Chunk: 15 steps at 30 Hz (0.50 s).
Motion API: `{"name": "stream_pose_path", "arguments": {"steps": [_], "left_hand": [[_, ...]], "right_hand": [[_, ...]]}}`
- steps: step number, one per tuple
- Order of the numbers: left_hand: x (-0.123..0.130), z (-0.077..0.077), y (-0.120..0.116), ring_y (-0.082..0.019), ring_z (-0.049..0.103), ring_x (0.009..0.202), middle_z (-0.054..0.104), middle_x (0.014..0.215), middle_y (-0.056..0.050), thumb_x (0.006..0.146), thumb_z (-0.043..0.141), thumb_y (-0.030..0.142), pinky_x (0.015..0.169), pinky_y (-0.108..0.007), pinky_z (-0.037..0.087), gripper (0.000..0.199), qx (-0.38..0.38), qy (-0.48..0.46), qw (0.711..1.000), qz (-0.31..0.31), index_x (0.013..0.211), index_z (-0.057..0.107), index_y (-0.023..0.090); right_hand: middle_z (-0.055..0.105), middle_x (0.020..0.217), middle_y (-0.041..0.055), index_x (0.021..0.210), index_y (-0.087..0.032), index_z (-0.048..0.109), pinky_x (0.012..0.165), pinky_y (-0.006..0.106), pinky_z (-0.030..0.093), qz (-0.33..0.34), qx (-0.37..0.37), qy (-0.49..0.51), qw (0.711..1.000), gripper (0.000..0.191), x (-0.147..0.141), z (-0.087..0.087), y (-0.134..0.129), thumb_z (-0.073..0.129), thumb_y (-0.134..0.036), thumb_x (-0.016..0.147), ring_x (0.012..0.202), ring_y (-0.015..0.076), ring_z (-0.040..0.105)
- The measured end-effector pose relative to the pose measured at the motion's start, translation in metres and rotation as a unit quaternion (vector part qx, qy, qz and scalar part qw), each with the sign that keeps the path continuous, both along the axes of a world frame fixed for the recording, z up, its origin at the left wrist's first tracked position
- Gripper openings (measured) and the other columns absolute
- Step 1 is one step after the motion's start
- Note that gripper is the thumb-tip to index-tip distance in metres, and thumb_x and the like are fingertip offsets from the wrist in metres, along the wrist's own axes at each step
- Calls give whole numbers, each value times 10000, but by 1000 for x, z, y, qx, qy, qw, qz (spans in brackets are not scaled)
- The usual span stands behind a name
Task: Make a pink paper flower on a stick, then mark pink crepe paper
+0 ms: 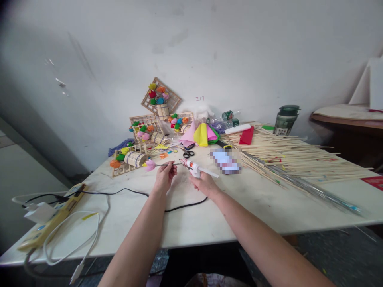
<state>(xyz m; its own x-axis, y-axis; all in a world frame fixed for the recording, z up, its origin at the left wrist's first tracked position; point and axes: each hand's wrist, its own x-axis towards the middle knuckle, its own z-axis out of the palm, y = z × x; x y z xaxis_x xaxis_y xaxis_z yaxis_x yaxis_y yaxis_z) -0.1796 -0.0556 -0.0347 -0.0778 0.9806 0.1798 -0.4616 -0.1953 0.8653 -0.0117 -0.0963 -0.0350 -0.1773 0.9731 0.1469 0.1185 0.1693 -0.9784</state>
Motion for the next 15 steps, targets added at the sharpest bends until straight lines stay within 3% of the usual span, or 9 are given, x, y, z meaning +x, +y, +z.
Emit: {"name": "stream_pose_path", "arguments": {"steps": [15], "left_hand": [[0,0,1,-62,479,498,553,611,0,643,663,355,493,-197,380,288,3,5,1000,-1,749,514,132]], "right_hand": [[462,479,-40,811,-175,536,407,232,364,9,11,-17,1000,172,1,-4,3,539,-286,680,430,107,428]]}}
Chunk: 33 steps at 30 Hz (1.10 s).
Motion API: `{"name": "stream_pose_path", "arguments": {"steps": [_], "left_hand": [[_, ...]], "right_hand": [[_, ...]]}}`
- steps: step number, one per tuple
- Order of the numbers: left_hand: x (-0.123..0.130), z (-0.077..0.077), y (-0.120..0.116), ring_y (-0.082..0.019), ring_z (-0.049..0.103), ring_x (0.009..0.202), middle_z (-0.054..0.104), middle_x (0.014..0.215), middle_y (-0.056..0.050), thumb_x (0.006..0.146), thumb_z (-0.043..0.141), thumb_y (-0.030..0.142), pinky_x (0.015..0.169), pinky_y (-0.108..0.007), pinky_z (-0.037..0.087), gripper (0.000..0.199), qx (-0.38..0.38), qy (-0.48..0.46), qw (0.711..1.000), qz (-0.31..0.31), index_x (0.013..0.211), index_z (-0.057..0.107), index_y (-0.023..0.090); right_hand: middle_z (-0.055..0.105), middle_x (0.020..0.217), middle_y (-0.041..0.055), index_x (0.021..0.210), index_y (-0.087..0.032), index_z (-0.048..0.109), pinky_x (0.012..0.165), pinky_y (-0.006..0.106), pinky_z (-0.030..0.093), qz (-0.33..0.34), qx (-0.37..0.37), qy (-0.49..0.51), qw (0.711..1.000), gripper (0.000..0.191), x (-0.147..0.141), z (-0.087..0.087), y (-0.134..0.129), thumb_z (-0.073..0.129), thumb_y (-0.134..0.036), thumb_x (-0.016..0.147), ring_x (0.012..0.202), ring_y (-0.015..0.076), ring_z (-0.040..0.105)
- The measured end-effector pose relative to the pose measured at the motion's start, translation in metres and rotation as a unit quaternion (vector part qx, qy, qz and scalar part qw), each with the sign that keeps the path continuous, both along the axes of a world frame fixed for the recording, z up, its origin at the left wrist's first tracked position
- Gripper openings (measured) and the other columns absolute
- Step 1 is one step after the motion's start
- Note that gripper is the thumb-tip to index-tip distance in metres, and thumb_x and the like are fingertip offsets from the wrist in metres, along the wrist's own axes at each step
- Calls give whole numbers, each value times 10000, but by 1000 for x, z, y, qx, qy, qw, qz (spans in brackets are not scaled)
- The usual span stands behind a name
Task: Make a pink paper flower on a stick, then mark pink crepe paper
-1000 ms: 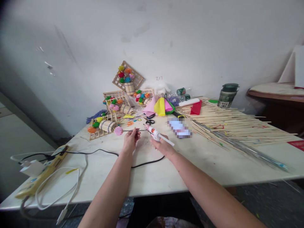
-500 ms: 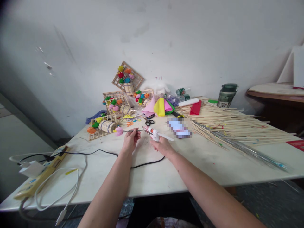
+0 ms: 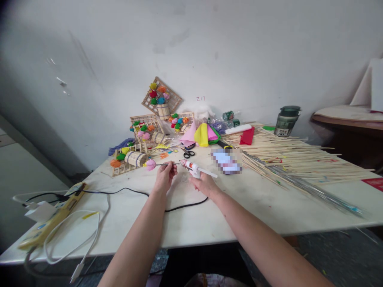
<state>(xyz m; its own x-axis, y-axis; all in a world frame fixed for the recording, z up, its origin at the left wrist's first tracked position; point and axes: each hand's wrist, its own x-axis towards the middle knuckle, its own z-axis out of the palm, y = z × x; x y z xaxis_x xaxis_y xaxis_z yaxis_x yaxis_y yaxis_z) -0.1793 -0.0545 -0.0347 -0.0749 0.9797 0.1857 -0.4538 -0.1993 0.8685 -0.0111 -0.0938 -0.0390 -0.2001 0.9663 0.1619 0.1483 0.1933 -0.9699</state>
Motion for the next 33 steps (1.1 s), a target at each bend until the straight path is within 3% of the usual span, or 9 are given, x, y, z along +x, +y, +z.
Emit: {"name": "stream_pose_path", "arguments": {"steps": [33], "left_hand": [[-1,-1,3,-55,465,421,574,580,-8,639,657,405,416,-191,362,320,-6,13,999,37,670,505,125]], "right_hand": [[460,504,-47,833,-157,534,412,207,371,14,4,-28,1000,196,0,-1,-1,530,-292,691,441,88,426]]}}
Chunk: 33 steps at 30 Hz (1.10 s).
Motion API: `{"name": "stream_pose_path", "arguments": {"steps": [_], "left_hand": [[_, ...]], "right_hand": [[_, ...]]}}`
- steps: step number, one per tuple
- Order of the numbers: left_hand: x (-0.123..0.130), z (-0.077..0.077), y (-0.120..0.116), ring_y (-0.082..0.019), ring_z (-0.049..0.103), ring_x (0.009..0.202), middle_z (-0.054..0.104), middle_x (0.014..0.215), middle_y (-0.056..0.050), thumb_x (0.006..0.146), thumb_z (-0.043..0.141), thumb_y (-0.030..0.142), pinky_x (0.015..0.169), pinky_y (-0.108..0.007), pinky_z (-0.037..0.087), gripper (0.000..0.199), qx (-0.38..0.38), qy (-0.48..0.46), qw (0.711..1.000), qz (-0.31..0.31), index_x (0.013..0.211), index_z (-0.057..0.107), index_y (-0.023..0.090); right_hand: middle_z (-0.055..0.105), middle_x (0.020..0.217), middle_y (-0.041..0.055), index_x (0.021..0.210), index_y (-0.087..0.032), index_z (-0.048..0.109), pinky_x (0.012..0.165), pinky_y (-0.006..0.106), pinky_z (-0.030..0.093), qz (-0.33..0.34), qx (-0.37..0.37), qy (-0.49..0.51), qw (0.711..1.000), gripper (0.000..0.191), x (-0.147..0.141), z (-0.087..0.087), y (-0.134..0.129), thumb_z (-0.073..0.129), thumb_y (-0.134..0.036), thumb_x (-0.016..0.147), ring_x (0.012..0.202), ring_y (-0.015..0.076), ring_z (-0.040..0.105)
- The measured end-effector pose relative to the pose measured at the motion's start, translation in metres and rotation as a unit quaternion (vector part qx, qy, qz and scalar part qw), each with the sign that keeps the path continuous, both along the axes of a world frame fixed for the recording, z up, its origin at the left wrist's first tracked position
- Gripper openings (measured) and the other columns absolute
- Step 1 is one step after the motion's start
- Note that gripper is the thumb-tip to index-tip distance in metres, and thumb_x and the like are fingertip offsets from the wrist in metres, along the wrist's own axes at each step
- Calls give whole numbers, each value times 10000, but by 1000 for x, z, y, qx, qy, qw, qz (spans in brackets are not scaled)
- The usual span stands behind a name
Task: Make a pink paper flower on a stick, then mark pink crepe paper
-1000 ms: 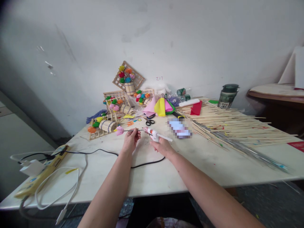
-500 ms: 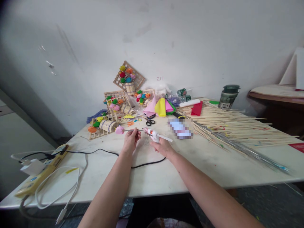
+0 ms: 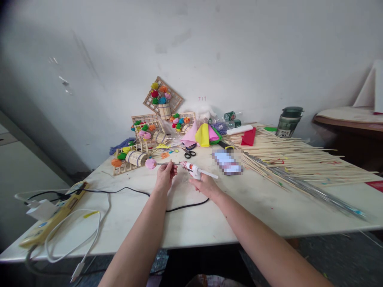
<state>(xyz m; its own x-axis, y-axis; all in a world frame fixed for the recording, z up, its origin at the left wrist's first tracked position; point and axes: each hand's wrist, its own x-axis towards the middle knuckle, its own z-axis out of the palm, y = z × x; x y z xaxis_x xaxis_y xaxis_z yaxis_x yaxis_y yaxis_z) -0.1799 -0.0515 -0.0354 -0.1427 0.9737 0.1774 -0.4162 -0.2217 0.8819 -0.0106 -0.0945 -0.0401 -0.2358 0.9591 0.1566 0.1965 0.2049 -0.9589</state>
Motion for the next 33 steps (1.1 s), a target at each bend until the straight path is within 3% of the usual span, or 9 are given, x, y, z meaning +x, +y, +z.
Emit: {"name": "stream_pose_path", "arguments": {"steps": [17,33], "left_hand": [[0,2,-2,-55,460,424,572,572,-11,651,649,403,423,-193,365,317,4,3,1000,17,668,512,118],[0,3,-3,-62,469,432,576,579,-11,644,660,379,435,-201,371,295,10,1,1000,-5,671,511,125]], "right_hand": [[449,498,-54,856,-154,525,408,213,358,7,2,12,1000,210,-1,2,-2,540,-289,695,431,85,408],[465,521,-43,851,-161,532,404,211,371,-7,-9,9,1000,214,0,1,0,538,-289,680,444,93,431]]}}
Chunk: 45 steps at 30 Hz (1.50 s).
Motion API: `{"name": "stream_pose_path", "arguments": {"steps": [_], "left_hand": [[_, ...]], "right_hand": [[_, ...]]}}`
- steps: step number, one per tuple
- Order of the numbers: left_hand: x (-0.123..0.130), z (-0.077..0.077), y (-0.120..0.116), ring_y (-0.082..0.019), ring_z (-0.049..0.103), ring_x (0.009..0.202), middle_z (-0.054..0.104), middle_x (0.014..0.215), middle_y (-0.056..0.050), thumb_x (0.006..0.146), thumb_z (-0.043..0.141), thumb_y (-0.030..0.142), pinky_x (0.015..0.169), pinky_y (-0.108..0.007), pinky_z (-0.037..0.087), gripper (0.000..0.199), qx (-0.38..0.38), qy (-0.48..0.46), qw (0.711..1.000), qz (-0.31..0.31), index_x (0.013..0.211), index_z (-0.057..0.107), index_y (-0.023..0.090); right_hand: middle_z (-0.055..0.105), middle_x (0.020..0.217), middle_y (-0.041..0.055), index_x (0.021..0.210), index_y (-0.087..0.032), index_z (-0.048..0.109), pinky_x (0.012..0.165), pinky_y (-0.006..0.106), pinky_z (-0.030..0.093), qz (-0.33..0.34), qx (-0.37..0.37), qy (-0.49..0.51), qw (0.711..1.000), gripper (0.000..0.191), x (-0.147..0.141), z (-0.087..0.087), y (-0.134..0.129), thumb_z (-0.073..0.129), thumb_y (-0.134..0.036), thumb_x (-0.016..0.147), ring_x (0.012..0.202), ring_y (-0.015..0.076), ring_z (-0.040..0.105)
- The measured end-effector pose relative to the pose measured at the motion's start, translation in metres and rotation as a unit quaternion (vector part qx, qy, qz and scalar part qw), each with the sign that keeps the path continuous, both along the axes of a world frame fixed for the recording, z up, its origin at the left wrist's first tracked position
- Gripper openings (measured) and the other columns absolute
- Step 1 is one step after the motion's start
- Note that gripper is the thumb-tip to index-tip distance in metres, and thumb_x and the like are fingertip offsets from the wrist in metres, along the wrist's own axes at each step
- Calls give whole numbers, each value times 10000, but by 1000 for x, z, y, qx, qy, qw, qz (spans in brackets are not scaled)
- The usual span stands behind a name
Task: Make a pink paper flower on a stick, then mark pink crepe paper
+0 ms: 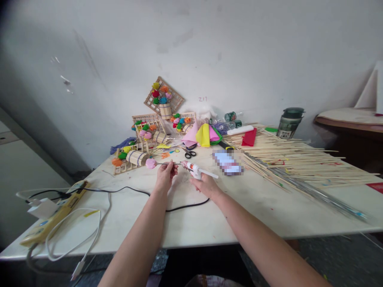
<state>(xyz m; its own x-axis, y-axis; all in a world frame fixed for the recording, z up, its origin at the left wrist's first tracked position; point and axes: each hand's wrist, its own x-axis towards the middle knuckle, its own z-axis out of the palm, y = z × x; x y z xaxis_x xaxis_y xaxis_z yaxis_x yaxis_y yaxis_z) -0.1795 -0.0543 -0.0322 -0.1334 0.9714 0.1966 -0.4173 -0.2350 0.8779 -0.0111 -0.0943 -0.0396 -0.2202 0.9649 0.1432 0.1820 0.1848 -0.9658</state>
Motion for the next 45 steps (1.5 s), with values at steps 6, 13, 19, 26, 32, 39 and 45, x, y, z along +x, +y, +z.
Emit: {"name": "stream_pose_path", "arguments": {"steps": [6,13,19,26,32,39,45], "left_hand": [[0,1,-1,-61,469,439,576,586,-12,639,660,392,436,-199,374,306,-4,3,1000,8,674,514,125],[0,0,0,-54,456,418,568,570,-8,628,652,441,422,-199,352,349,-7,10,1000,18,658,516,122],[-1,0,0,-53,452,409,566,558,-8,630,645,459,417,-196,351,363,-17,10,999,28,644,506,124],[-1,-1,1,-51,447,399,563,553,-4,617,650,470,401,-194,335,379,-28,12,999,41,635,481,131],[-1,-2,1,-53,441,386,558,541,3,619,642,483,395,-198,331,383,-33,18,998,55,620,469,142],[-2,-3,1,-54,430,367,554,521,10,604,647,492,386,-200,320,388,-39,40,995,81,610,461,152],[-2,-4,2,-59,427,358,545,498,20,602,641,505,385,-202,328,398,-45,48,993,101,616,437,164]], "right_hand": [[462,530,-45,851,-158,523,406,208,371,6,0,-3,1000,220,0,2,-2,534,-302,685,448,89,425],[459,512,-49,869,-161,533,415,209,371,5,2,-16,1000,234,0,1,-1,535,-310,689,443,92,429],[471,497,-46,882,-157,552,431,214,384,3,7,-41,999,261,2,-3,0,532,-348,705,444,96,445],[469,495,-49,879,-163,566,439,216,394,-8,16,-66,998,246,1,-1,-2,536,-335,704,443,96,451],[469,502,-49,888,-160,562,425,207,391,-7,15,-58,998,245,0,1,-4,542,-313,699,436,90,442],[474,470,-49,859,-154,572,425,203,387,-12,23,-51,998,220,-1,8,-7,548,-285,684,426,91,441],[475,465,-50,846,-162,569,426,205,388,-8,38,-60,997,196,-1,10,-9,546,-270,684,419,91,440]]}}
